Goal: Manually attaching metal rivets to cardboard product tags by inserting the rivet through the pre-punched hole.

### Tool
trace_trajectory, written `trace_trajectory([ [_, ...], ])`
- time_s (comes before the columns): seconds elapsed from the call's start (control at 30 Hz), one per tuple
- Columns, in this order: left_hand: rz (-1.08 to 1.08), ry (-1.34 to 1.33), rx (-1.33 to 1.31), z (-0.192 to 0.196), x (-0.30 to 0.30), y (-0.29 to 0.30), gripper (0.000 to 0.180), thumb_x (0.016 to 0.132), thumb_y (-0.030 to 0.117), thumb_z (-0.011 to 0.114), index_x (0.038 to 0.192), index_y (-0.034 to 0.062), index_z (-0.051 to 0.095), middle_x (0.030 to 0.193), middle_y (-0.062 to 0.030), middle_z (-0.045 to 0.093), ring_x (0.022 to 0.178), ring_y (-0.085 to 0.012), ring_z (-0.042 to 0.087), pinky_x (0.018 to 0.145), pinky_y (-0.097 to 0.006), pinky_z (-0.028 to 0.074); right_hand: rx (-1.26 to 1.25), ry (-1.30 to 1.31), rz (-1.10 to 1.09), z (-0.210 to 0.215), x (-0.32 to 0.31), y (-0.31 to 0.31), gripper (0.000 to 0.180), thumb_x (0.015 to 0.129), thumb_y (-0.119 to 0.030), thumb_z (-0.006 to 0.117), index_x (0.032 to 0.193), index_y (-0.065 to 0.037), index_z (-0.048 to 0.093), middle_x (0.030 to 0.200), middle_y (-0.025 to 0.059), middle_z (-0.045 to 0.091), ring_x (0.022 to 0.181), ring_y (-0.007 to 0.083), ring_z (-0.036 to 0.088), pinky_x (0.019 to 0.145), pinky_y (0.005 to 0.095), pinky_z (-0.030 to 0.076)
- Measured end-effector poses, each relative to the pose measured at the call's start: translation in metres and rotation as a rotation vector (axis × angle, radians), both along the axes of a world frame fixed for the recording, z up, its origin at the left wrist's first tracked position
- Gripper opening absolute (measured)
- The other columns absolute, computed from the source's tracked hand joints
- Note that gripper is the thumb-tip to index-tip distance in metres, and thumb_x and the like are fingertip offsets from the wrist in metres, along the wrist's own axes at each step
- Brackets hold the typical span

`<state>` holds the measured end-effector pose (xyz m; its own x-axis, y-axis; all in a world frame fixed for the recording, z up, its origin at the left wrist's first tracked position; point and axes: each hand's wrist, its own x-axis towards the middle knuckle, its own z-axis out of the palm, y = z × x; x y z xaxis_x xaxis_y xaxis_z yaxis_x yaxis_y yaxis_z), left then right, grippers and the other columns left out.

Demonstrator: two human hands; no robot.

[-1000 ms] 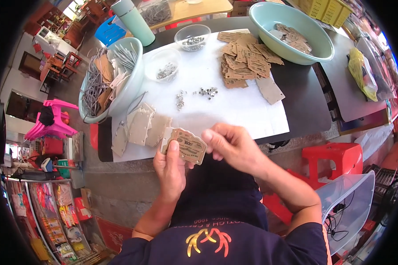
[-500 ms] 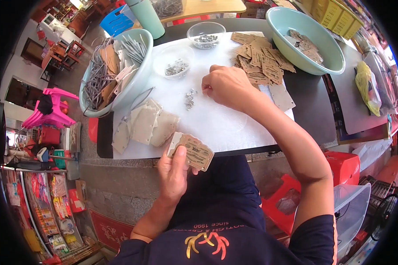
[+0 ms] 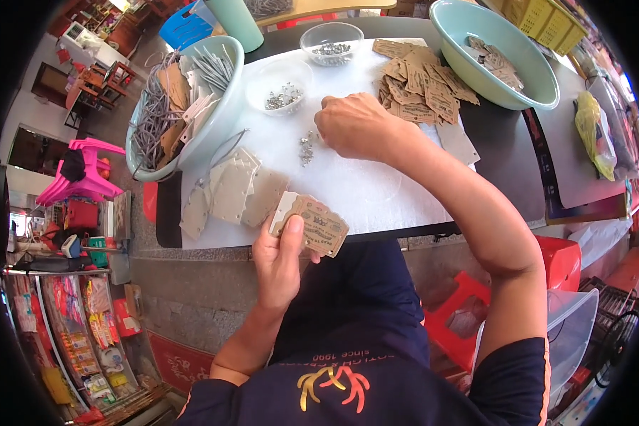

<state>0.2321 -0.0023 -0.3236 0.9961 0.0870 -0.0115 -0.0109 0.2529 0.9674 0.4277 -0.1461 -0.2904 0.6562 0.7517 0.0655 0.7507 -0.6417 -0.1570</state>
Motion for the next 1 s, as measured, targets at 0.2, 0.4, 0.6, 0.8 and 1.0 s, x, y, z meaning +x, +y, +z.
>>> trace_trajectory([
  [0.2, -0.033, -0.01, 0.042, 0.001, 0.001, 0.0, 0.026, 0.105, 0.018, 0.047, 0.119, -0.0032, 0.055, 0.091, -0.009, 0.066, 0.069, -0.0108, 0.061, 0.057, -0.024, 0.048, -0.047, -0.085, 0.059, 0.004, 0.0, -0.004, 0.008, 0.084, -0.009, 0.065, 0.084, -0.005, 0.072, 0.091, 0.0107, 0.066, 0.081, 0.03, 0.067, 0.072, 0.0425, 0.052],
  [0.4, -0.043, 0.001, 0.054, 0.002, 0.002, -0.002, 0.028, 0.105, 0.021, 0.048, 0.116, -0.0027, 0.057, 0.088, -0.007, 0.066, 0.069, -0.0087, 0.06, 0.058, -0.023, 0.047, -0.062, -0.156, 0.15, 0.004, 0.002, -0.004, 0.009, 0.081, -0.01, 0.066, 0.078, -0.002, 0.067, 0.088, 0.0103, 0.063, 0.076, 0.0292, 0.066, 0.069, 0.0417, 0.054],
  [0.6, -0.041, 0.009, 0.044, 0.007, 0.005, -0.002, 0.03, 0.106, 0.025, 0.049, 0.112, -0.0025, 0.059, 0.086, -0.0053, 0.066, 0.068, -0.0073, 0.058, 0.059, -0.022, 0.046, -0.019, -0.135, 0.149, -0.002, 0.008, -0.007, 0.013, 0.082, -0.014, 0.066, 0.08, -0.001, 0.064, 0.086, 0.0105, 0.061, 0.075, 0.0291, 0.065, 0.067, 0.0408, 0.053],
  [0.8, -0.052, 0.006, 0.055, 0.009, 0.01, -0.004, 0.029, 0.106, 0.025, 0.049, 0.111, -0.0021, 0.059, 0.087, -0.0054, 0.066, 0.068, -0.0072, 0.058, 0.058, -0.022, 0.045, 0.077, -0.19, 0.163, -0.009, 0.009, -0.008, 0.017, 0.081, -0.016, 0.066, 0.082, 0.001, 0.066, 0.089, 0.0134, 0.064, 0.078, 0.0307, 0.068, 0.068, 0.0412, 0.054],
  [1.0, -0.061, 0.014, 0.046, 0.005, 0.011, -0.004, 0.029, 0.106, 0.024, 0.049, 0.112, -0.0025, 0.059, 0.086, -0.0055, 0.066, 0.068, -0.0072, 0.058, 0.057, -0.022, 0.045, 0.327, -0.088, 0.119, 0.0, 0.012, -0.028, 0.009, 0.088, -0.013, 0.065, 0.09, -0.005, 0.067, 0.09, 0.0096, 0.063, 0.078, 0.0309, 0.065, 0.069, 0.0411, 0.05],
])
